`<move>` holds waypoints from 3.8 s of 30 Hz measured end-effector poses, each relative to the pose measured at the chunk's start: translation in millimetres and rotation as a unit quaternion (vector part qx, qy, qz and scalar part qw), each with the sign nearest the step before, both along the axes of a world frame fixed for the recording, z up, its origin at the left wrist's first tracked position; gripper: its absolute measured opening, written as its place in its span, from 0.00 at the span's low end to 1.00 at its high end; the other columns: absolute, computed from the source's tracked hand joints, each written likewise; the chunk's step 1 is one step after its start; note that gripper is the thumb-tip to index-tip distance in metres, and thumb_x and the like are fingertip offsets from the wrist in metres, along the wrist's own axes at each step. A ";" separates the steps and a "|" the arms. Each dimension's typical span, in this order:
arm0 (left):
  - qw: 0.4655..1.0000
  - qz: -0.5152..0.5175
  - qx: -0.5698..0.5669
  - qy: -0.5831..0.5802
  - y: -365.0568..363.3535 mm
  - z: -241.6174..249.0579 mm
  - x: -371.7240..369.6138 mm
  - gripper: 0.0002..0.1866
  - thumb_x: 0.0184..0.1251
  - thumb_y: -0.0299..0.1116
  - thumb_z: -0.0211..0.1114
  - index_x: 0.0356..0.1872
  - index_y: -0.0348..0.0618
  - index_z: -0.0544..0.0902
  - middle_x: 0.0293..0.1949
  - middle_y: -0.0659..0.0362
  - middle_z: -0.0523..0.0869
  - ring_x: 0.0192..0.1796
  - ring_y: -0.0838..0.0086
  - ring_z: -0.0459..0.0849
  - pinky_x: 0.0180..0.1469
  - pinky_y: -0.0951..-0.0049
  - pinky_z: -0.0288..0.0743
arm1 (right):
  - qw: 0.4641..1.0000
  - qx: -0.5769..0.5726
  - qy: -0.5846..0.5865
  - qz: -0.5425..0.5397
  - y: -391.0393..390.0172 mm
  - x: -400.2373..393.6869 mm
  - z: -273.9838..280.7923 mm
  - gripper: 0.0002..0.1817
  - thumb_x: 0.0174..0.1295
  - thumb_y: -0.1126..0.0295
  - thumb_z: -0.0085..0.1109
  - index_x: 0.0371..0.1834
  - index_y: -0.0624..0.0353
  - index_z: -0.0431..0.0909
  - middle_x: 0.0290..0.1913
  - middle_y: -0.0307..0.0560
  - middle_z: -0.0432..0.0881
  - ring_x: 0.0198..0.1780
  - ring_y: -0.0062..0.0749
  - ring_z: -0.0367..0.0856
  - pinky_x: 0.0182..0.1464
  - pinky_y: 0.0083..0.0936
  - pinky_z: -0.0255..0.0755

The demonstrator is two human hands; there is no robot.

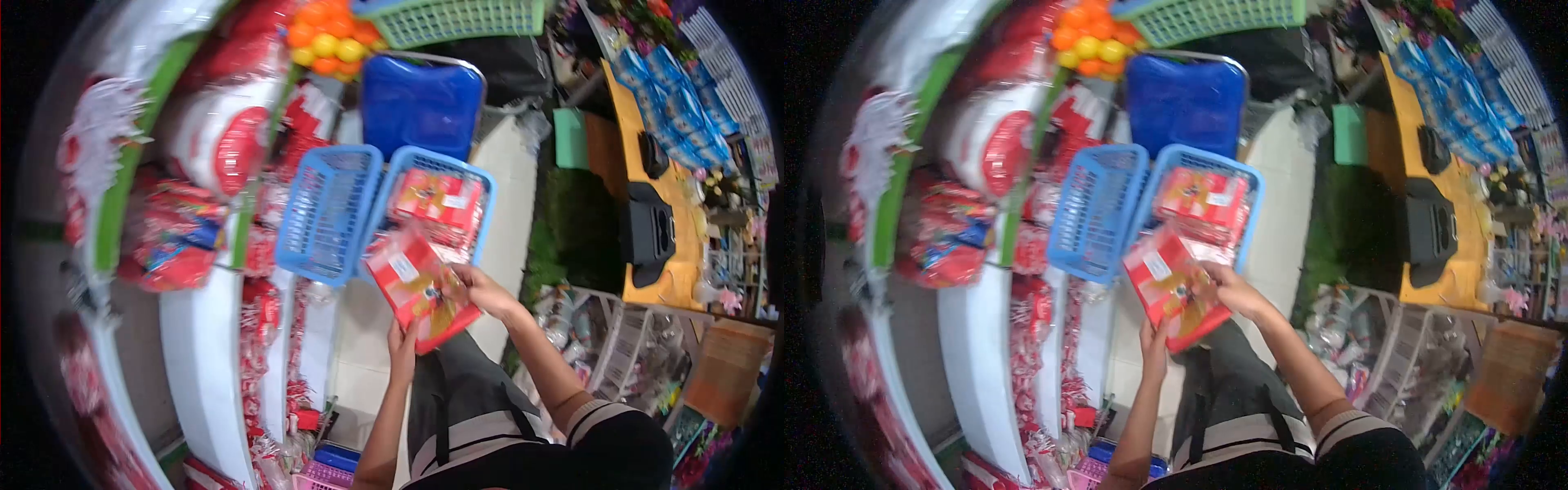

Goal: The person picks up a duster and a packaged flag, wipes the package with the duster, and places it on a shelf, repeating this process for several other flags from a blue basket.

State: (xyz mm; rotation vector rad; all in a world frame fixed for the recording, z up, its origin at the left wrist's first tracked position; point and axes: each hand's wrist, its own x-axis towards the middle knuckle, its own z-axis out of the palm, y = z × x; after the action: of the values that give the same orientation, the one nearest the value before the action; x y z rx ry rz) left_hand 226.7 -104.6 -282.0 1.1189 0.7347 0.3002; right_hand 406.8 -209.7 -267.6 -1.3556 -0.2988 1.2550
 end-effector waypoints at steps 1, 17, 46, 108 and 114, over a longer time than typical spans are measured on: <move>0.987 0.095 -0.129 -0.016 -0.2 1.0 -25.7 0.26 0.73 0.47 0.49 0.63 0.38 0.67 0.58 0.54 0.75 0.62 0.68 0.72 0.61 0.65 0.69 | 0.998 0.045 0.026 0.029 11.2 -11.0 27.7 0.25 0.63 0.69 0.60 0.63 0.59 0.66 0.41 0.35 0.79 0.39 0.15 0.74 0.38 0.16 0.68; 0.787 0.326 -0.142 -0.504 48.1 168.5 -278.5 0.27 0.72 0.50 0.45 0.64 0.43 0.65 0.59 0.49 0.73 0.58 0.59 0.76 0.59 0.59 0.72 | 0.742 0.390 -0.536 0.102 281.8 -218.8 313.9 0.08 0.53 0.72 0.57 0.34 0.63 0.76 0.30 0.52 0.79 0.35 0.43 0.79 0.39 0.34 0.71; 0.765 0.264 -0.119 -0.575 92.3 212.3 -256.8 0.26 0.72 0.49 0.46 0.64 0.43 0.65 0.59 0.49 0.74 0.58 0.60 0.76 0.59 0.60 0.72 | 0.722 0.188 -0.518 0.419 136.1 -141.4 295.3 0.22 0.57 0.61 0.65 0.48 0.67 0.79 0.43 0.56 0.84 0.46 0.36 0.82 0.51 0.29 0.71; 0.855 0.463 0.095 -0.212 50.4 240.1 -231.8 0.36 0.57 0.23 0.66 0.67 0.43 0.60 0.66 0.51 0.63 0.63 0.66 0.69 0.60 0.66 0.71 | 0.894 0.289 -0.267 0.215 135.5 -276.5 263.1 0.19 0.52 0.72 0.69 0.45 0.65 0.74 0.35 0.43 0.80 0.31 0.25 0.79 0.35 0.23 0.74; 0.857 0.371 -0.066 -0.351 69.7 217.1 -266.1 0.27 0.72 0.49 0.44 0.63 0.39 0.67 0.59 0.48 0.75 0.61 0.56 0.73 0.63 0.49 0.67 | 0.951 0.211 0.022 0.226 135.3 -258.1 277.4 0.22 0.47 0.80 0.67 0.48 0.65 0.74 0.44 0.47 0.82 0.41 0.27 0.81 0.44 0.24 0.74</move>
State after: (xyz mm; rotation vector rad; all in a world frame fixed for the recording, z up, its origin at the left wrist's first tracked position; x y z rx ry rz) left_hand -39.3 -34.9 -64.9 0.4721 0.4787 1.2272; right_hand 148.8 -74.4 9.7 -0.9116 -0.8354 1.4871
